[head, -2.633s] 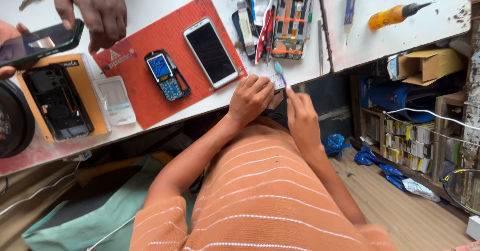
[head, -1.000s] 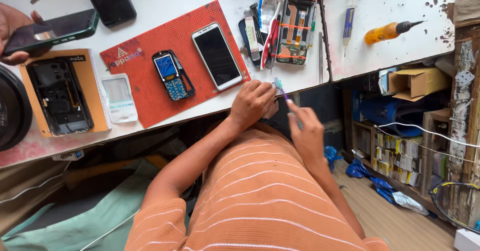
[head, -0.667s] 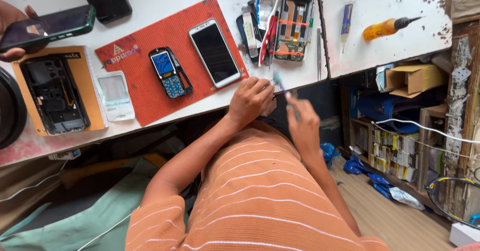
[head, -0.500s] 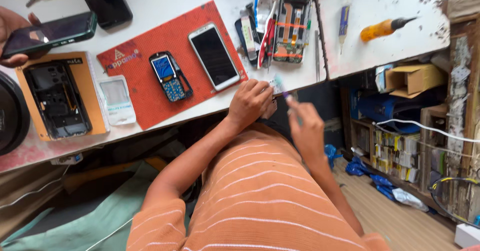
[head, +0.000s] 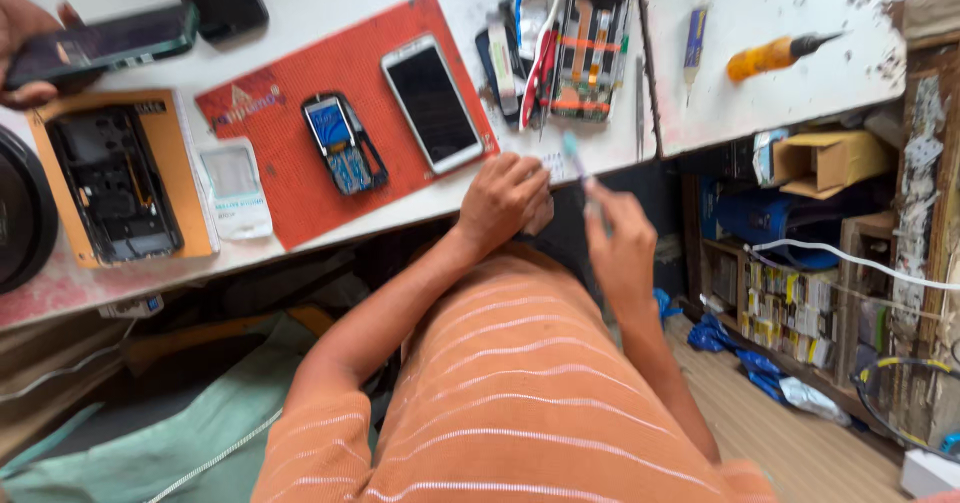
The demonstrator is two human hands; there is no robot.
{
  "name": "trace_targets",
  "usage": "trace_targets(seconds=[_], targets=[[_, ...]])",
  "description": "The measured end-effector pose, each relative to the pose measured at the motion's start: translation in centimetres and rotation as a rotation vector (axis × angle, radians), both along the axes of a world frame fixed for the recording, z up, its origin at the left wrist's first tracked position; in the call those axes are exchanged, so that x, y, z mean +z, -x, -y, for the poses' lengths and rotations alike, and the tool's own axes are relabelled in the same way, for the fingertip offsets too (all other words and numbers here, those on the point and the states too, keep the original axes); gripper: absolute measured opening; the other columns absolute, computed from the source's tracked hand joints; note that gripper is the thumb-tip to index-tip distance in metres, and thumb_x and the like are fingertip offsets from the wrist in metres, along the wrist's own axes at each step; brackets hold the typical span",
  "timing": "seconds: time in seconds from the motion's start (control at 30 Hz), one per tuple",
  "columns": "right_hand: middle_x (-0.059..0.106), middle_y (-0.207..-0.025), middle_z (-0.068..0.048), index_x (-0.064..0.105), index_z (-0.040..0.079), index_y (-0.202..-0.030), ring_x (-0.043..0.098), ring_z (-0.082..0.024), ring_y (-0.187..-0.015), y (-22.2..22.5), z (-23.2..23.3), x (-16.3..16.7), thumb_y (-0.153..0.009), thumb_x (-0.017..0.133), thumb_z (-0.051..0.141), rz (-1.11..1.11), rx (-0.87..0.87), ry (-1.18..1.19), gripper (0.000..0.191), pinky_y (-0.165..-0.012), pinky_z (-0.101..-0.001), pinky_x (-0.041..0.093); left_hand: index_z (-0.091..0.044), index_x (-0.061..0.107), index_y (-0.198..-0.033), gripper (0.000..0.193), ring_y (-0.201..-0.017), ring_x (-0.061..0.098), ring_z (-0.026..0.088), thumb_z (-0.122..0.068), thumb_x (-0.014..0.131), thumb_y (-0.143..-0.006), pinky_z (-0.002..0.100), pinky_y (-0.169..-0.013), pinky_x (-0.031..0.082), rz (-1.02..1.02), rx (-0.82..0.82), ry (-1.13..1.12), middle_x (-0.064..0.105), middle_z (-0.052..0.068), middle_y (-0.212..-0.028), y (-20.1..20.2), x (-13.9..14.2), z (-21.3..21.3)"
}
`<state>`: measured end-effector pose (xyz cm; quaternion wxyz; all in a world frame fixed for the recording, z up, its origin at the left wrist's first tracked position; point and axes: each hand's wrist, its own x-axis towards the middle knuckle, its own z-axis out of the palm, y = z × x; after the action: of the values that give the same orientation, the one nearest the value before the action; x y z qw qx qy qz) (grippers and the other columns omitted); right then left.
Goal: The person sits on the floor and organizes small parts into a plastic container before moving to a workbench. They then clean a keypad with a toothbrush and screwdriver, and install it into a feature phone chassis.
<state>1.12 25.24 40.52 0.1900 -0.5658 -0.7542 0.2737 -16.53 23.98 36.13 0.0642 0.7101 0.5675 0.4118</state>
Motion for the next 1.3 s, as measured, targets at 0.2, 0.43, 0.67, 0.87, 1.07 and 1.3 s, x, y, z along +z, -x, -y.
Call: trace_targets(seconds=[0.2,0.43,0.67,0.87,1.07,1.3], targets=[[0.069,-0.11,-0.018,0.07,0.004,-0.126,0.068,-0.035,-0.097,-0.2,0.4,-0.2,-0.099,0.066,0.001,-0.002,0.049,-0.103,0.027,-0.084,-0.0412,0.054,-0.005,0.07,-0.102,0.023,-0.098,0.058,0.023,-0.017,0.075,-0.083,0.037,-0.086,0.048,-0.045,-0.007,0.022,0.063,0.005,-0.102,-0.1,-0.1,0.0],[0.069,-0.105,-0.018,0.069,0.005,-0.127,0.068,-0.034,-0.088,-0.7,1.6,-1.0,-0.097,0.065,0.0,0.01,-0.047,0.0,0.031,-0.077,-0.0408,0.053,-0.006,0.07,-0.103,0.018,-0.098,0.058,0.02,-0.016,0.076,-0.089,0.036,-0.087,0.048,-0.062,0.022,0.027,0.063,0.003,-0.105,-0.3,-0.6,0.0],[0.069,-0.111,-0.017,0.069,0.005,-0.127,0.07,-0.032,-0.097,-1.6,2.3,-1.7,-0.096,0.067,0.0,-0.023,-0.003,-0.036,0.031,-0.082,-0.0398,0.054,-0.006,0.071,-0.102,0.018,-0.097,0.058,0.02,-0.015,0.075,-0.088,0.035,-0.084,0.047,-0.036,0.041,0.019,0.064,0.003,-0.105,-0.5,-0.9,0.0],[0.07,-0.107,-0.016,0.07,0.005,-0.126,0.07,-0.028,-0.088,-2.3,2.9,-1.9,-0.095,0.067,0.002,-0.058,0.006,0.034,0.032,-0.074,-0.0366,0.054,-0.007,0.07,-0.103,0.015,-0.096,0.058,0.02,-0.013,0.075,-0.09,0.035,-0.084,0.047,-0.047,0.036,0.029,0.063,0.003,-0.105,-0.6,-1.3,-0.2],[0.07,-0.108,-0.015,0.069,0.006,-0.129,0.069,-0.027,-0.089,-2.8,3.0,-1.8,-0.097,0.067,0.001,-0.023,0.043,-0.069,0.032,-0.076,-0.0366,0.054,-0.006,0.069,-0.101,0.018,-0.095,0.058,0.022,-0.016,0.076,-0.088,0.036,-0.083,0.047,-0.012,0.024,0.035,0.062,0.005,-0.103,-0.7,-1.3,0.0],[0.069,-0.102,-0.015,0.07,0.007,-0.128,0.067,-0.026,-0.078,-2.8,3.1,-1.7,-0.097,0.067,0.002,-0.014,-0.091,0.034,0.031,-0.07,-0.0362,0.053,-0.008,0.069,-0.101,0.015,-0.099,0.058,0.022,-0.013,0.076,-0.089,0.036,-0.087,0.047,-0.025,0.037,0.037,0.062,0.003,-0.104,-0.7,-1.1,-0.1]])
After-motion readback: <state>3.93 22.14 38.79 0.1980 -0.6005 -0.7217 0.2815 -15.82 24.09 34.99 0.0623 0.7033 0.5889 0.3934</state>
